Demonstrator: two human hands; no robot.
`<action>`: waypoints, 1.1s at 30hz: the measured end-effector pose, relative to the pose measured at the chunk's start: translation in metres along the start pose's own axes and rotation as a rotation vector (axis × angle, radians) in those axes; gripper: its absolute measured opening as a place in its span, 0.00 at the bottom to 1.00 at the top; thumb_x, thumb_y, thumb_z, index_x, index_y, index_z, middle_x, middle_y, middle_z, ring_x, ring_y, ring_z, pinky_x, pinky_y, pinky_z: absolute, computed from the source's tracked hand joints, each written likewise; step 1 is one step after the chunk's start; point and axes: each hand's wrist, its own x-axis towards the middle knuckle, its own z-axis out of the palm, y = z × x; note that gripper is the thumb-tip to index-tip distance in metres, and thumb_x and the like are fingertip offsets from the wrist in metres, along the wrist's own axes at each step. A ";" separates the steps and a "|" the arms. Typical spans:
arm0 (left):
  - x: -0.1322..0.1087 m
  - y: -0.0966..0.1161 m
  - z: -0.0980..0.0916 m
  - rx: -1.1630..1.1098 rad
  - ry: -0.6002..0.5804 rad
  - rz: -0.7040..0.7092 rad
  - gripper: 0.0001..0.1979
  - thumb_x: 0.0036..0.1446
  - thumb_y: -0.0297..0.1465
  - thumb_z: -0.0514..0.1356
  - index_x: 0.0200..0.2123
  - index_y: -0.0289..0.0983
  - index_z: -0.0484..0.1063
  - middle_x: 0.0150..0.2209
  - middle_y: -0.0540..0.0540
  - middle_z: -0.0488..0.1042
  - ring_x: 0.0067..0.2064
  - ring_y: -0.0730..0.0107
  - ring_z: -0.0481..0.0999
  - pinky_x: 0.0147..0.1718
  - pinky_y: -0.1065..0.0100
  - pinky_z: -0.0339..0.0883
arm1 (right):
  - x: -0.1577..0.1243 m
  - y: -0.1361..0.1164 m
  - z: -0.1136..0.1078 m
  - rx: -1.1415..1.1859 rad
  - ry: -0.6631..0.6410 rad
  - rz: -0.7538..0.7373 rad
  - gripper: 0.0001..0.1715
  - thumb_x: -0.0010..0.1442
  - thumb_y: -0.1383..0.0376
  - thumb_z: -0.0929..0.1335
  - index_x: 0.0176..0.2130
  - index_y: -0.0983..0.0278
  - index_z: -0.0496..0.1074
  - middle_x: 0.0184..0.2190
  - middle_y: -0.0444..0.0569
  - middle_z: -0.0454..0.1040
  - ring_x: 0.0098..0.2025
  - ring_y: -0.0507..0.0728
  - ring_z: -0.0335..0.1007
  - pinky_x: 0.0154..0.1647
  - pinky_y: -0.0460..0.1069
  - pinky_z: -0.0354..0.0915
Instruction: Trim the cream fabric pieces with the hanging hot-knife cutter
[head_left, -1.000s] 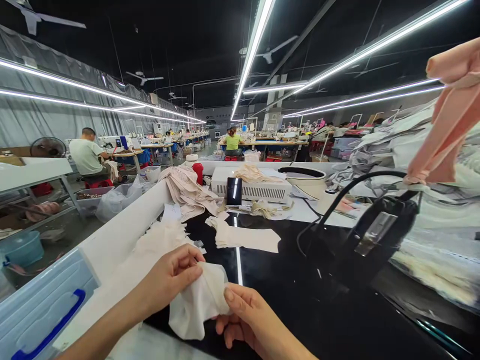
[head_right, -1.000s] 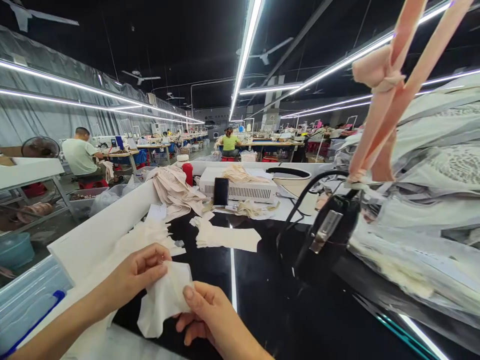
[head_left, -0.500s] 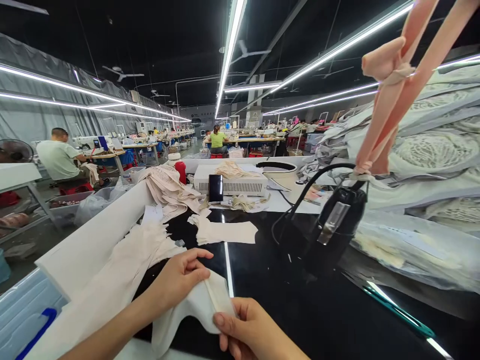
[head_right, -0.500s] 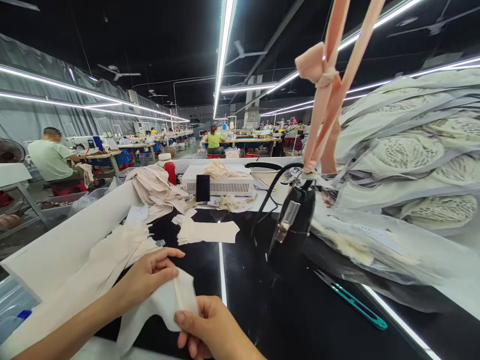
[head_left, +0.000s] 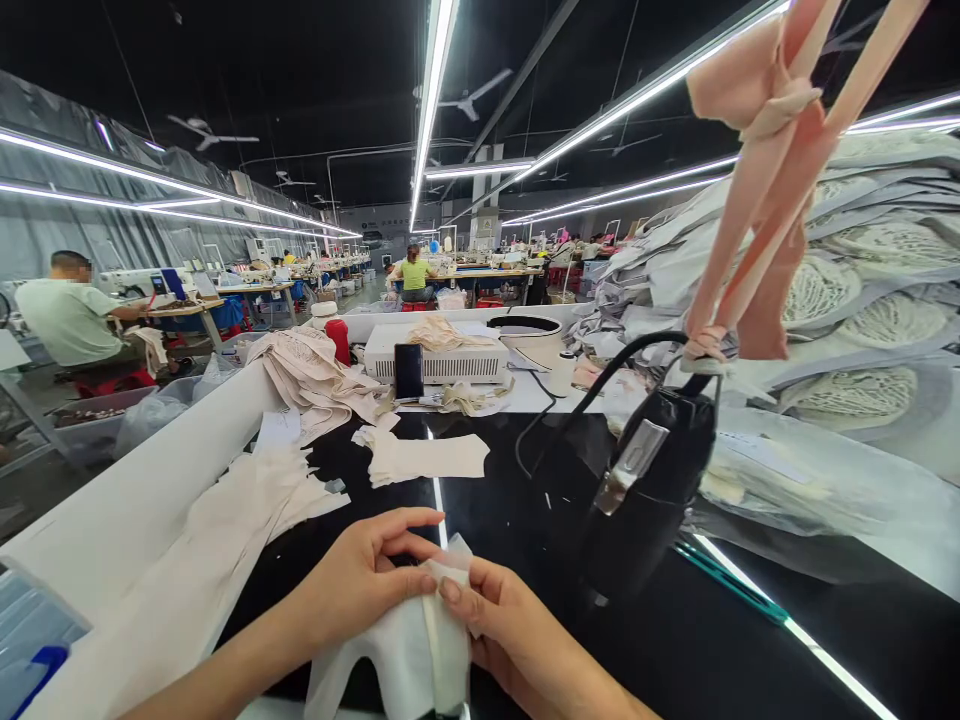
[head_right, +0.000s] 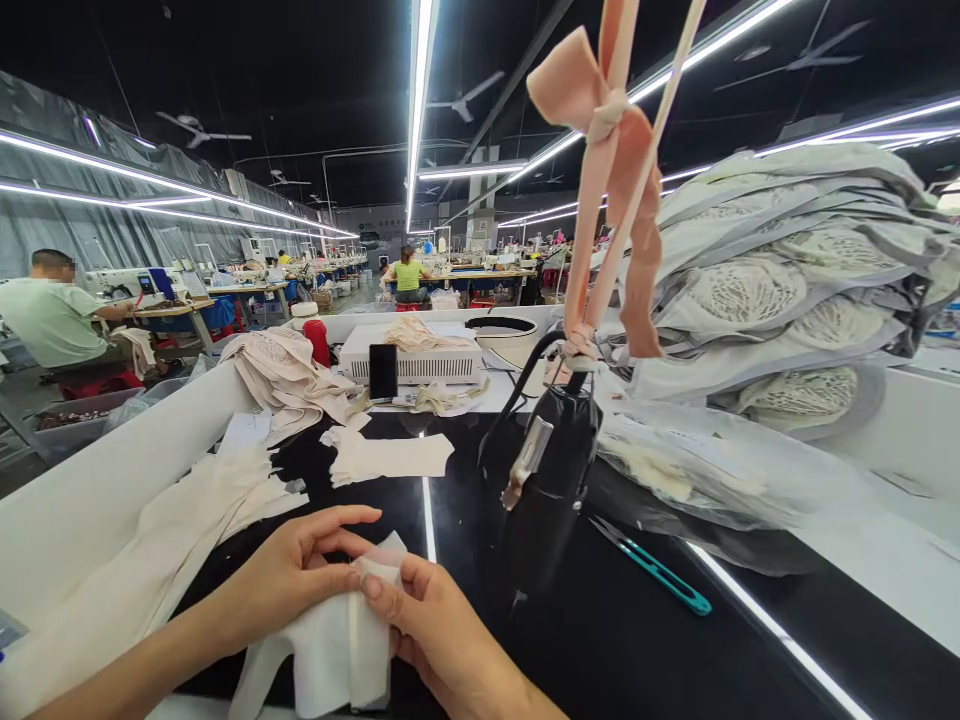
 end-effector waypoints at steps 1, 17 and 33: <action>-0.001 0.000 0.000 0.036 0.010 -0.015 0.33 0.52 0.37 0.70 0.62 0.39 0.72 0.50 0.41 0.81 0.30 0.73 0.73 0.30 0.71 0.62 | 0.000 0.000 0.000 0.008 0.024 0.008 0.35 0.46 0.47 0.82 0.47 0.64 0.81 0.35 0.48 0.79 0.33 0.52 0.72 0.38 0.47 0.65; -0.016 -0.007 -0.006 -0.148 -0.193 -0.337 0.25 0.44 0.50 0.75 0.30 0.35 0.76 0.25 0.53 0.70 0.25 0.76 0.61 0.25 0.73 0.51 | 0.012 -0.019 -0.007 -0.233 0.331 -0.157 0.27 0.48 0.52 0.81 0.43 0.60 0.76 0.32 0.41 0.72 0.28 0.48 0.62 0.25 0.44 0.59; -0.003 -0.009 -0.016 -0.264 -0.020 -0.177 0.30 0.51 0.56 0.71 0.37 0.33 0.75 0.28 0.51 0.73 0.26 0.77 0.66 0.26 0.75 0.59 | -0.007 -0.008 0.009 -0.255 -0.045 0.143 0.31 0.48 0.42 0.79 0.29 0.67 0.76 0.21 0.41 0.69 0.17 0.43 0.55 0.13 0.40 0.49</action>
